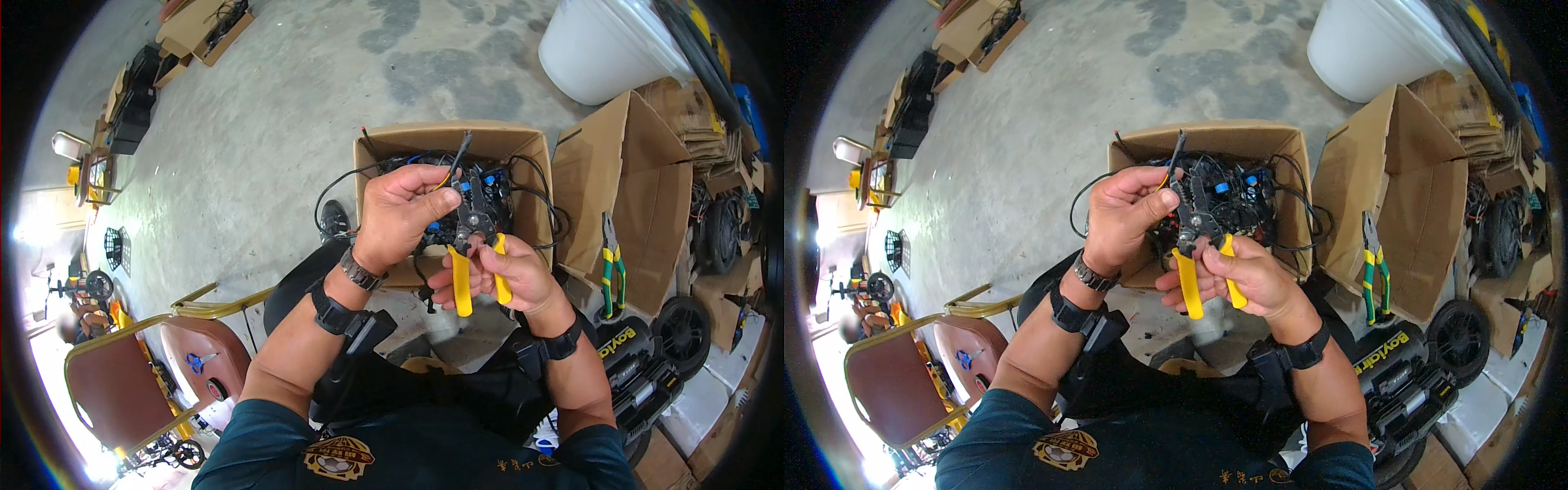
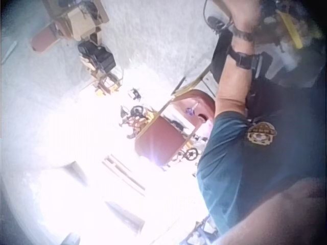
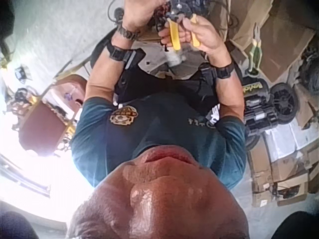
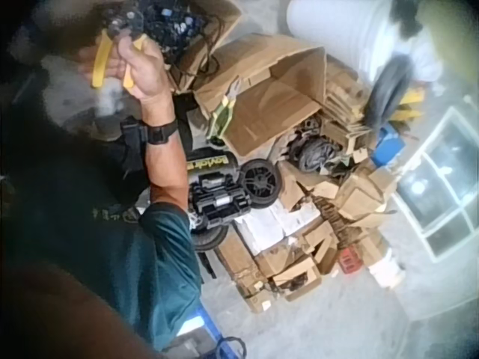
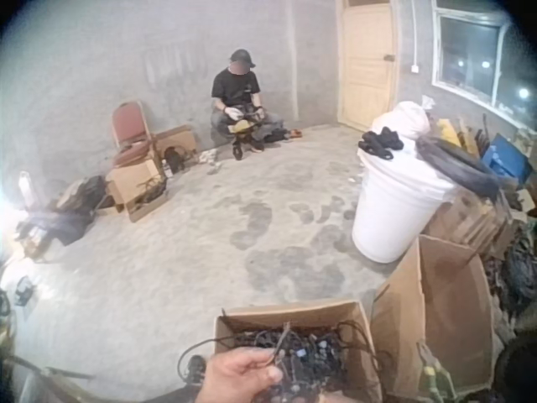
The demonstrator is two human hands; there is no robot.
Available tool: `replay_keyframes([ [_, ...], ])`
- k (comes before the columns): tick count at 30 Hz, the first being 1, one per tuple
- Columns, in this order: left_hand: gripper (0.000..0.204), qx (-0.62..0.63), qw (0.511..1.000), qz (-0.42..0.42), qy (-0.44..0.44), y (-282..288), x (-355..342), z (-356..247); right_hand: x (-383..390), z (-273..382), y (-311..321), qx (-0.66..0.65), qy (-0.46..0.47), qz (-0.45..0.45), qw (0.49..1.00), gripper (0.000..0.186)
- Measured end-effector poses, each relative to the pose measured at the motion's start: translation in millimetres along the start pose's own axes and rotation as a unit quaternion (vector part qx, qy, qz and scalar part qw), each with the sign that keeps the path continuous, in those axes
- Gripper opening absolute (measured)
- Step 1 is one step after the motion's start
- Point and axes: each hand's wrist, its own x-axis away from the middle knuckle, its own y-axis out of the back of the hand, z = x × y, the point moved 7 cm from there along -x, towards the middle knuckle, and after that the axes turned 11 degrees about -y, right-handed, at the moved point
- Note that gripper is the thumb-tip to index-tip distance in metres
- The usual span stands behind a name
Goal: Repairing and connecting electrical wiring for a motorcycle or electric vehicle by stripping wires and handling connectors.
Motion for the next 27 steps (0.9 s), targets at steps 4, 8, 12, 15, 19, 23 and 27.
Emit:
replay_keyframes([
  [4,0.011,-0.094,0.995,0.035,-0.014,-21.2,13.5,1.1,8.8,19.8,8.0,0.001,0.048,-0.014,0.999,0.046],
  [8,0.018,-0.061,0.997,-0.050,0.023,7.7,1.2,-1.0,16.5,39.6,22.2,0.053,0.111,-0.127,0.984,0.047],
  [12,0.021,0.003,0.996,-0.080,0.049,18.1,-6.9,3.2,13.1,46.0,29.6,0.158,0.108,-0.231,0.954,0.043],
  [15,0.022,0.019,0.992,-0.101,0.074,21.4,-7.8,9.3,6.8,40.8,33.9,0.275,0.096,-0.251,0.923,0.031],
  [19,0.020,0.001,0.990,-0.096,0.099,22.5,-5.1,16.8,2.6,34.6,45.2,0.413,0.071,-0.320,0.850,0.031],
  [23,0.018,-0.013,0.989,-0.096,0.110,20.0,-2.7,19.6,4.6,42.9,34.7,0.519,0.128,-0.367,0.762,0.036],
  [27,0.015,-0.035,0.987,-0.101,0.118,19.0,-1.4,21.3,7.1,46.1,28.8,0.550,0.124,-0.393,0.727,0.039],
])
